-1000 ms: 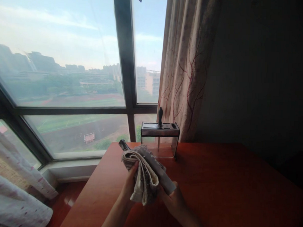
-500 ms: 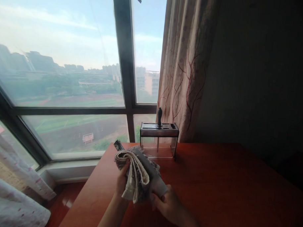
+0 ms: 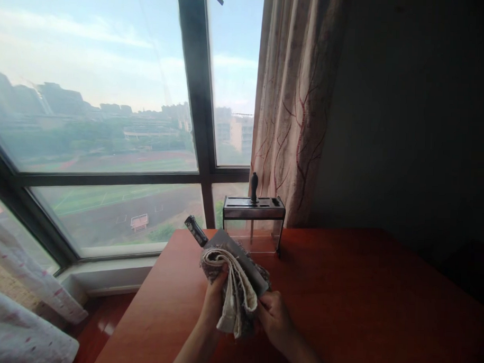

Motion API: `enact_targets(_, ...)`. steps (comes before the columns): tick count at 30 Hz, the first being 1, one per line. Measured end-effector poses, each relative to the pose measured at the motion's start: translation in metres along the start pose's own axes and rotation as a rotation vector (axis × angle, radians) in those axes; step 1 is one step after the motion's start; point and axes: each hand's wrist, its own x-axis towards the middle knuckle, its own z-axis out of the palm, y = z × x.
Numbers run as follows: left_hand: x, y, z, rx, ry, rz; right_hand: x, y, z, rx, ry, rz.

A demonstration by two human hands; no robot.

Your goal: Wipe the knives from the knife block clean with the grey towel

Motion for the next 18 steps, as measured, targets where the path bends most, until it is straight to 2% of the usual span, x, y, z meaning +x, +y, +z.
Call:
enact_targets(2, -0.002, 0.005, 0.001, 0.019, 0.013, 0.010, 0.001, -0.002, 0.001, 0.023, -0.027, 0.003)
enact_targets(6, -0.004, 0.032, 0.000, -0.008, 0.006, 0.080, -0.002, -0.011, 0.003, 0.014, -0.171, 0.011)
enact_targets(10, -0.005, 0.051, -0.001, -0.052, -0.018, 0.139, -0.006, -0.013, 0.006, -0.027, -0.199, -0.013)
enact_targets(14, -0.004, 0.041, 0.002, -0.081, 0.016, 0.145, -0.003, -0.003, 0.008, 0.040, -0.169, 0.040)
enact_targets(18, -0.003, 0.015, 0.004, -0.045, 0.003, 0.086, 0.003, 0.008, 0.008, 0.167, -0.041, 0.101)
